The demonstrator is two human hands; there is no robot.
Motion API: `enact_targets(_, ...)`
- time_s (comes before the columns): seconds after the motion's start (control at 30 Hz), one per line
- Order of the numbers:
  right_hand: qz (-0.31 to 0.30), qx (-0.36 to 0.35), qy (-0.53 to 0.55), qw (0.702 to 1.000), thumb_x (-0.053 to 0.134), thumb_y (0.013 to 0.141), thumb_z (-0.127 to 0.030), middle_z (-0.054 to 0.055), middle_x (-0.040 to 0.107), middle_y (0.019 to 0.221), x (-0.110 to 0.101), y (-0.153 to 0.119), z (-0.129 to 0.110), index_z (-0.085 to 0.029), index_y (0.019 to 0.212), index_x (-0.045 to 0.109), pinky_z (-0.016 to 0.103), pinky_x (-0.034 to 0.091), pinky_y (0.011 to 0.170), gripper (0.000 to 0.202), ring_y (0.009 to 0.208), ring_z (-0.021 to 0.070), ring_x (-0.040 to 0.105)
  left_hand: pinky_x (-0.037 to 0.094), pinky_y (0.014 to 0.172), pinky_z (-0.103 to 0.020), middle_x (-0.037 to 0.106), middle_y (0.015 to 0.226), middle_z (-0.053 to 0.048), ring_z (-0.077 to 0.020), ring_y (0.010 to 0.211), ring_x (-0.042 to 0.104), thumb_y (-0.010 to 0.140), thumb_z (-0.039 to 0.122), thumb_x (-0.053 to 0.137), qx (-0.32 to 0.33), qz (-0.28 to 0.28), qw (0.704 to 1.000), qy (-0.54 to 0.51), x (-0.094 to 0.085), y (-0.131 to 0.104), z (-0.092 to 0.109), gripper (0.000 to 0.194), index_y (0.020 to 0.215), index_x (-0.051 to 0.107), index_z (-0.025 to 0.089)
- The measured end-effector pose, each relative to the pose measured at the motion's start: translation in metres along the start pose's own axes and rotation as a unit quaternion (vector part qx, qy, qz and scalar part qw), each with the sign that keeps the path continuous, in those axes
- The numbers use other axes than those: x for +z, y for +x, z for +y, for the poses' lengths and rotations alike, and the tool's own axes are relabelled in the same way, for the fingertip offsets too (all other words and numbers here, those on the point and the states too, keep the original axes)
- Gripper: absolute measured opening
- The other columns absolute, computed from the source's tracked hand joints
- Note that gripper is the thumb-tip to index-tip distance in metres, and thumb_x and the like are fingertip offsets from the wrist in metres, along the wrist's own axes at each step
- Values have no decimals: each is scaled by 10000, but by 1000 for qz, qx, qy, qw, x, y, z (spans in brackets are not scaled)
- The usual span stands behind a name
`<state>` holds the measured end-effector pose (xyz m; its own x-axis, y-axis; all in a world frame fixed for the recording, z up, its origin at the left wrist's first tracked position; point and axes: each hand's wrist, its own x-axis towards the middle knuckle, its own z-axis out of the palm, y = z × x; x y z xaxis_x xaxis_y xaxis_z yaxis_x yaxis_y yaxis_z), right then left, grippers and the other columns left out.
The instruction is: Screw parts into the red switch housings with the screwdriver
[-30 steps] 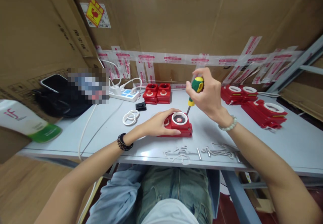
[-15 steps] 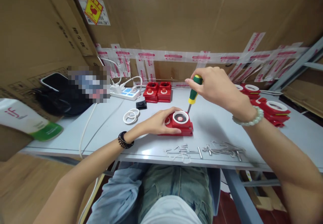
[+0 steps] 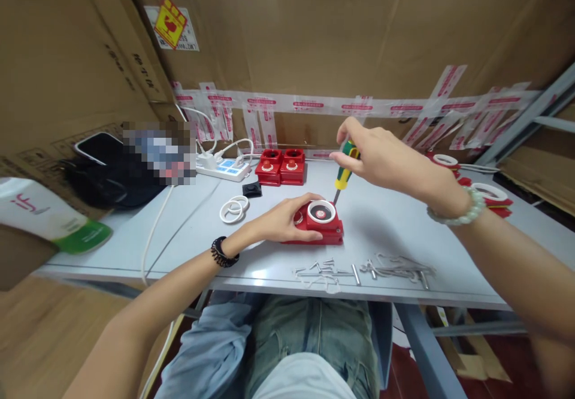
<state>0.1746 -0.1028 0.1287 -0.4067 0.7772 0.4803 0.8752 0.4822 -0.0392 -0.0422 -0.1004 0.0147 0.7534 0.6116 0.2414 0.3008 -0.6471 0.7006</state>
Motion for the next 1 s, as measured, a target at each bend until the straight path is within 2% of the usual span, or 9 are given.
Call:
enact_targets(0.13, -91, -26, 75, 993, 589, 860, -264, 36, 652, 814, -11, 1, 4, -218, 1089, 516, 336, 446, 636, 245, 681, 196, 590, 482, 958, -362, 626, 1249, -88, -246, 1091, 626, 769, 459, 734, 4, 3, 1000, -3, 1, 0, -1, 655, 1320, 470, 224)
enact_targets(0.2, -87, -20, 74, 993, 566, 874, -273, 45, 651, 818, -10, -1, 2, -217, 1088, 516, 340, 443, 630, 226, 678, 203, 589, 480, 959, -360, 629, 1244, -86, -245, 1090, 627, 765, 458, 737, 5, 6, 1000, -3, 1, 0, -1, 651, 1314, 477, 223)
enact_targets(0.37, 3, 59, -37, 998, 572, 881, -435, 23, 511, 630, 6, -6, -6, -193, 980, 532, 363, 405, 597, 264, 589, 222, 517, 486, 939, -357, 634, 1237, -82, -243, 1077, 630, 760, 441, 741, 2, 6, 1000, -1, 0, 1, 0, 649, 1311, 479, 220)
enact_targets(0.6, -66, 22, 56, 996, 556, 793, -218, 3, 602, 709, -3, -1, -11, -219, 979, 557, 317, 398, 638, 186, 631, 177, 526, 493, 916, -366, 644, 1217, -84, -248, 1052, 636, 754, 437, 742, 2, 6, 1000, -1, 0, 0, -1, 653, 1311, 480, 220)
enact_targets(0.67, -52, 40, 10, 998, 527, 847, -319, 24, 596, 697, -3, 0, -14, -201, 922, 571, 330, 392, 646, 146, 642, 190, 529, 491, 918, -361, 642, 1216, -82, -245, 1053, 634, 753, 441, 743, 1, 7, 1000, 1, 1, 0, -1, 654, 1309, 480, 218)
enact_targets(0.73, -25, 74, -60, 995, 460, 904, -463, 62, 585, 700, 1, 0, -15, -178, 885, 578, 351, 387, 649, 309, 678, 226, 545, 491, 917, -356, 644, 1211, -80, -244, 1052, 635, 751, 452, 745, -1, 9, 1000, 4, 1, 1, -1, 659, 1306, 480, 215)
enact_targets(0.8, -7, 100, -94, 990, 428, 924, -504, 77, 574, 704, 5, 0, -13, -164, 907, 579, 364, 386, 654, 372, 712, 253, 558, 491, 915, -356, 647, 1209, -79, -246, 1051, 636, 747, 459, 747, -1, 10, 1000, 5, 1, 1, -1, 662, 1303, 481, 216)
enact_targets(0.9, -27, 88, -29, 995, 481, 916, -401, 48, 581, 720, 3, 0, -5, -179, 1041, 543, 360, 400, 669, 263, 697, 228, 552, 495, 900, -357, 650, 1202, -79, -246, 1037, 640, 743, 462, 750, -2, 12, 1000, 5, 1, 1, -2, 663, 1299, 483, 218)
enact_targets(1.0, -88, 50, 67, 993, 542, 873, -351, 41, 614, 799, -9, -1, 4, -202, 1139, 488, 347, 418, 637, 310, 652, 193, 537, 493, 908, -356, 644, 1209, -81, -244, 1046, 638, 750, 447, 747, 0, 8, 1000, 4, 1, 1, -1, 657, 1304, 479, 217)
